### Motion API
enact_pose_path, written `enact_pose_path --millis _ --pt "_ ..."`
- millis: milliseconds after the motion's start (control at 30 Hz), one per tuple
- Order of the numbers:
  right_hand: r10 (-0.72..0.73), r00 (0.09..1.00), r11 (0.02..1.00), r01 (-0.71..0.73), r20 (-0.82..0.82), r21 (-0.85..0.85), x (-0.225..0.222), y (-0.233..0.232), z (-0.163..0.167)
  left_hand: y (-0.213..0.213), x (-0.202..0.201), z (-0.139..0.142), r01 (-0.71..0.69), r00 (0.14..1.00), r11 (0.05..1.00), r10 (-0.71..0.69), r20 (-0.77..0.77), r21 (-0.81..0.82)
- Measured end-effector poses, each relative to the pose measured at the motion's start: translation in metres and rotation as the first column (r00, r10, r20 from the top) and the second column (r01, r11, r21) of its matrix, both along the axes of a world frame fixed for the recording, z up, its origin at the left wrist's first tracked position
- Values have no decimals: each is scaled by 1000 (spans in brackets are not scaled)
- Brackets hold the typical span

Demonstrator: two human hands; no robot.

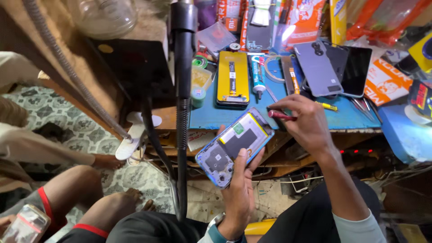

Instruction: The person holds a disassembled smartphone and uses a red plastic pry tool to carefully separate the screen assembly from the phone's frame. They work along the edges of the device to release the adhesive or clips holding the components together.

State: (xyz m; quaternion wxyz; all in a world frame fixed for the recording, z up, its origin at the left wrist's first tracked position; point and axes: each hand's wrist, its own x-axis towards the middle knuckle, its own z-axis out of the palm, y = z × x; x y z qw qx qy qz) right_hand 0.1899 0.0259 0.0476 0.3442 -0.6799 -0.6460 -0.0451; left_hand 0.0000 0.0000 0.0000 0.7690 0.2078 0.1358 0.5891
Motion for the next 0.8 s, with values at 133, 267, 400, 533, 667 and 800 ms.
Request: enact_pose_path --millis 133,267,400,533,667,800 --pt "13 999 976 -4 -40 216 3 -6 -1 7 -1 14 -47 990 997 56 -131 67" --pt "-54 974 960 111 -219 256 12 -8 1 17 -2 26 -60 899 967 161 -407 249" --pt "2 973 939 78 -232 336 23 -16 0 39 2 43 50 632 842 390 -670 537" --pt "35 971 919 62 -238 389 38 -26 -2 53 16 65 200 431 782 470 -770 590" --pt "58 974 921 33 -220 388 49 -27 -4 53 25 81 320 449 773 385 -806 548" --pt "124 951 963 -47 -282 265 47 -31 -3 59 25 90 423 475 523 567 -673 740"
